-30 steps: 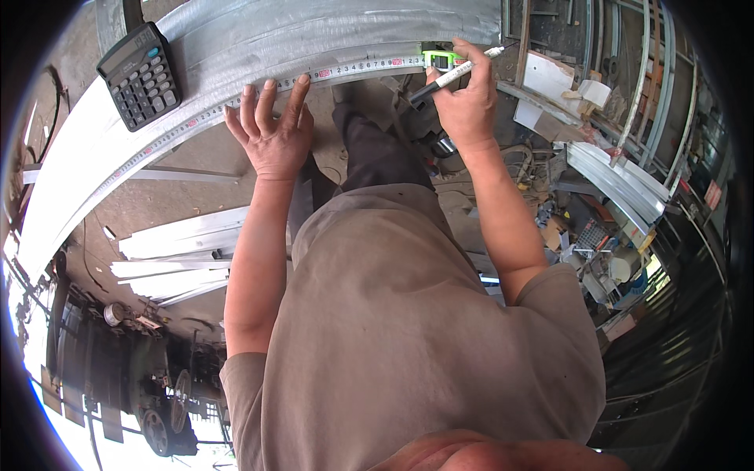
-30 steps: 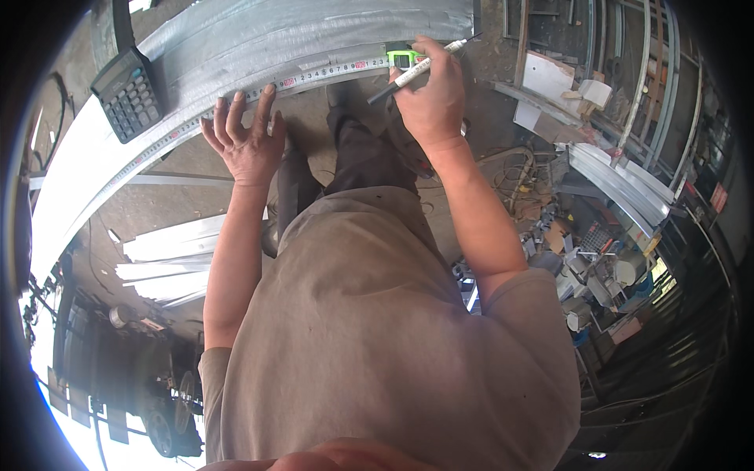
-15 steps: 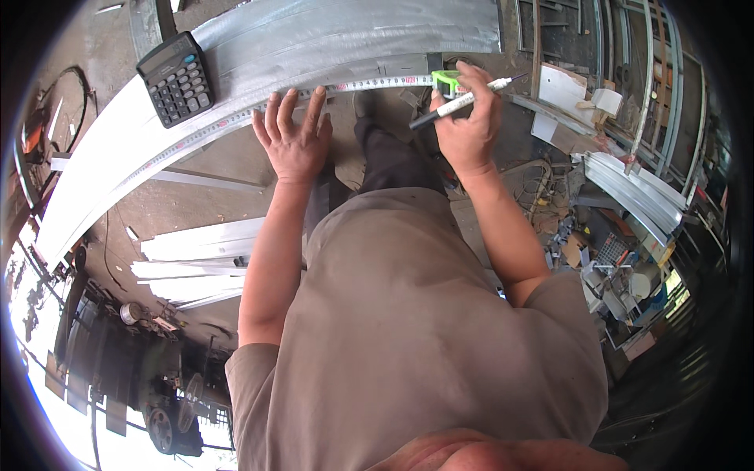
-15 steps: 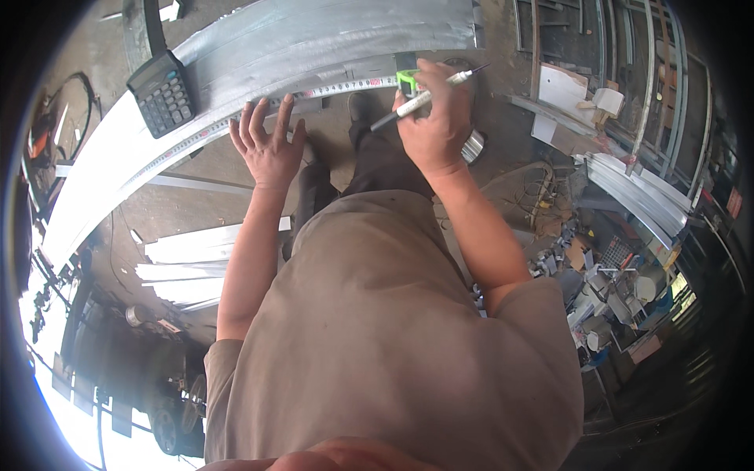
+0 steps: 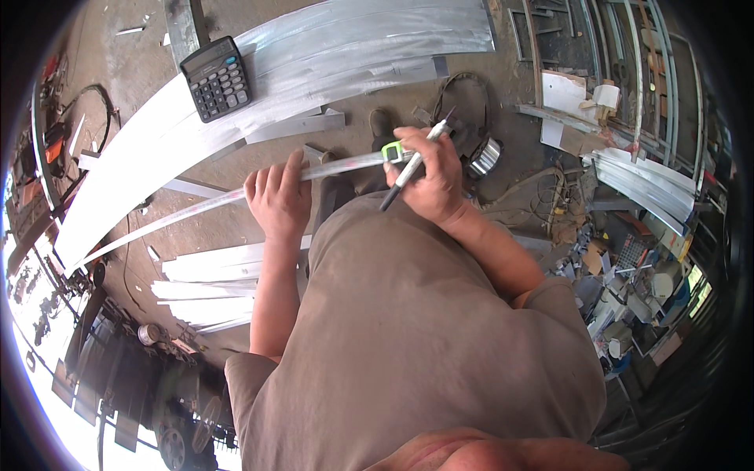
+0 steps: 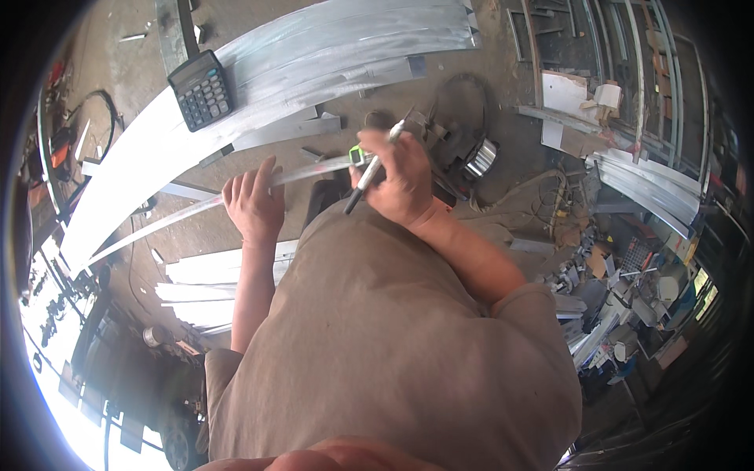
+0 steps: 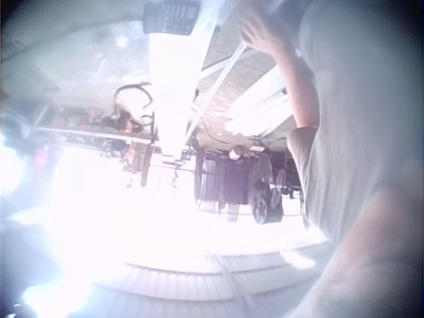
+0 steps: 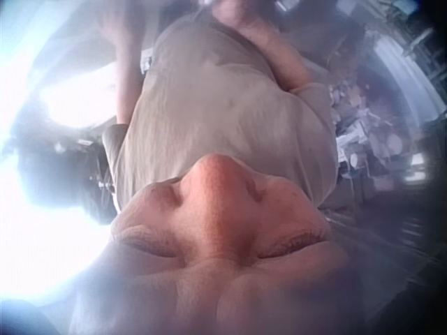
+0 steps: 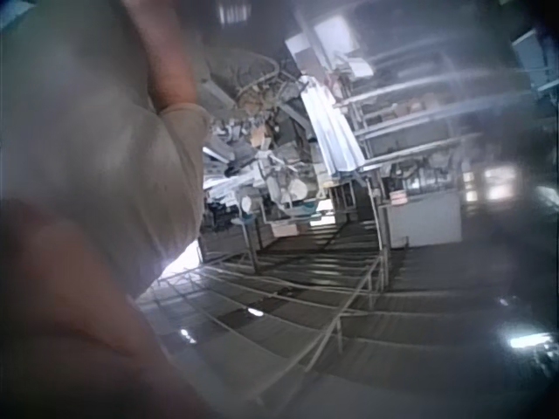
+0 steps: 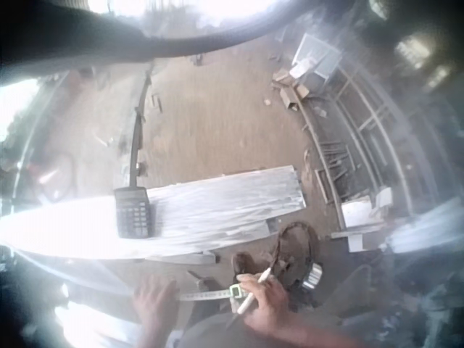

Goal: The person measures a long metal sheet with a tape measure and marks measurement points with a marker. They then pick up a calculator and walk to a workbench, placing the calculator down. Finally, they pick up a stack of metal pieces and carry them across the workshop.

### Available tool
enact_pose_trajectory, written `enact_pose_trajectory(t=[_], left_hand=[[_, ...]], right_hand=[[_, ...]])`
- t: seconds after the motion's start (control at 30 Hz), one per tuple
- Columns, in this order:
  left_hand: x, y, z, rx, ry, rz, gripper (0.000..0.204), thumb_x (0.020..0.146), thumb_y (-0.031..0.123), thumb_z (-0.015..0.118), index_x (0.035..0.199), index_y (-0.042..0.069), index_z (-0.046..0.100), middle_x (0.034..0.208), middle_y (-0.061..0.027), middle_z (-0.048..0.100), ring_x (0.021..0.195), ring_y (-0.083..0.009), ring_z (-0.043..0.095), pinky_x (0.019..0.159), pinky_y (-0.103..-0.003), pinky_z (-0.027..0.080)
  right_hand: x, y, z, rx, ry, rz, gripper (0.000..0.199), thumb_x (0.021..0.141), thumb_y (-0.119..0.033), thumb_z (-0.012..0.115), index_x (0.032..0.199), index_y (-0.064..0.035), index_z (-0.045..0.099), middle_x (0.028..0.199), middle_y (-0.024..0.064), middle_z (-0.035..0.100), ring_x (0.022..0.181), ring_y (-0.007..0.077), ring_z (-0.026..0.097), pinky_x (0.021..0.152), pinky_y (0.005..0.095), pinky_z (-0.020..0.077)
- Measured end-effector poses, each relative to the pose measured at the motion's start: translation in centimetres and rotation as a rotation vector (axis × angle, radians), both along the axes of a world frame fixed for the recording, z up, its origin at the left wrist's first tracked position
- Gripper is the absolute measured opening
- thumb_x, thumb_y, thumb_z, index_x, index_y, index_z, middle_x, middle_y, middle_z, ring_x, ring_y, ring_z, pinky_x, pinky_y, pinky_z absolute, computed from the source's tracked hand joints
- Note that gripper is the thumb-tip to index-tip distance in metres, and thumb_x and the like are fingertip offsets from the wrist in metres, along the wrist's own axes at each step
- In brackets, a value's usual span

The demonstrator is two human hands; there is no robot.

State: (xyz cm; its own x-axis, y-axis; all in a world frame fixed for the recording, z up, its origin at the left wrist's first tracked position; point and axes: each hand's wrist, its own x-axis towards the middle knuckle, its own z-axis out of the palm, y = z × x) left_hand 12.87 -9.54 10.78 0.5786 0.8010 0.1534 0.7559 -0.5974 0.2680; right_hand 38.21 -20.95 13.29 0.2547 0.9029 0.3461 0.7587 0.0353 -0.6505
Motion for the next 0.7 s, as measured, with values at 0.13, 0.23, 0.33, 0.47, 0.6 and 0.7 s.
enact_pose_trajectory(t=[0.13,0.23,0.33,0.47,0.6,0.7], left_hand=[[-3.1,-1.4,1.6,-0.018,-0.017,-0.001,0.032,0.091,0.017,0.077,0.123,0.019,0.075,0.088,-0.0008,0.067,0.090,-0.0233,0.067,0.096,-0.042,0.048],[-5.9,-1.6,2.3,0.037,-0.032,0.004,0.026,0.093,0.018,0.076,0.118,0.019,0.076,0.083,-0.0001,0.064,0.083,-0.0222,0.064,0.091,-0.040,0.047],[-8.2,-2.1,3.0,0.033,-0.047,-0.014,0.023,0.092,0.017,0.076,0.114,0.018,0.076,0.081,0.0000,0.063,0.081,-0.0225,0.063,0.088,-0.041,0.048],[-10.3,-3.6,3.4,0.020,-0.086,-0.102,0.021,0.091,0.015,0.076,0.112,0.017,0.076,0.081,-0.0003,0.063,0.081,-0.0229,0.064,0.085,-0.041,0.049],[-12.6,-4.3,3.1,0.015,-0.066,-0.052,0.023,0.089,0.014,0.076,0.113,0.017,0.076,0.081,-0.0010,0.064,0.081,-0.0238,0.064,0.084,-0.042,0.049],[-14.4,-4.4,3.0,0.007,-0.038,-0.024,0.026,0.088,0.015,0.077,0.114,0.017,0.075,0.083,-0.0014,0.065,0.084,-0.0242,0.065,0.086,-0.043,0.049]], right_hand=[[-3.9,-0.8,1.1,0.035,0.074,0.075,0.063,0.071,-0.002,0.085,0.125,-0.0094,0.055,0.111,0.0116,0.074,0.093,0.0334,0.070,0.088,0.0438,0.0533],[-6.3,-1.2,1.7,0.061,0.108,0.099,0.064,0.068,-0.001,0.085,0.124,-0.0102,0.056,0.108,0.0096,0.074,0.092,0.0318,0.068,0.086,0.0426,0.0536],[-8.6,-1.4,2.4,0.075,0.121,0.133,0.065,0.066,-0.001,0.088,0.122,-0.0106,0.058,0.107,0.0083,0.074,0.091,0.0294,0.065,0.083,0.0402,0.0538],[-11.6,-1.5,3.2,0.138,0.145,0.168,0.059,0.068,-0.005,0.087,0.120,-0.0155,0.062,0.108,0.0006,0.073,0.089,0.0269,0.063,0.077,0.0392,0.0532],[-13.7,-2.1,3.7,0.150,0.105,0.149,0.057,0.067,-0.004,0.085,0.118,-0.0155,0.063,0.104,0.0008,0.073,0.091,0.0278,0.063,0.081,0.0393,0.0528],[-14.7,-2.8,4.0,0.110,0.072,0.143,0.056,0.068,-0.004,0.084,0.118,-0.0149,0.063,0.102,0.0014,0.072,0.091,0.0283,0.063,0.084,0.0399,0.0529]])
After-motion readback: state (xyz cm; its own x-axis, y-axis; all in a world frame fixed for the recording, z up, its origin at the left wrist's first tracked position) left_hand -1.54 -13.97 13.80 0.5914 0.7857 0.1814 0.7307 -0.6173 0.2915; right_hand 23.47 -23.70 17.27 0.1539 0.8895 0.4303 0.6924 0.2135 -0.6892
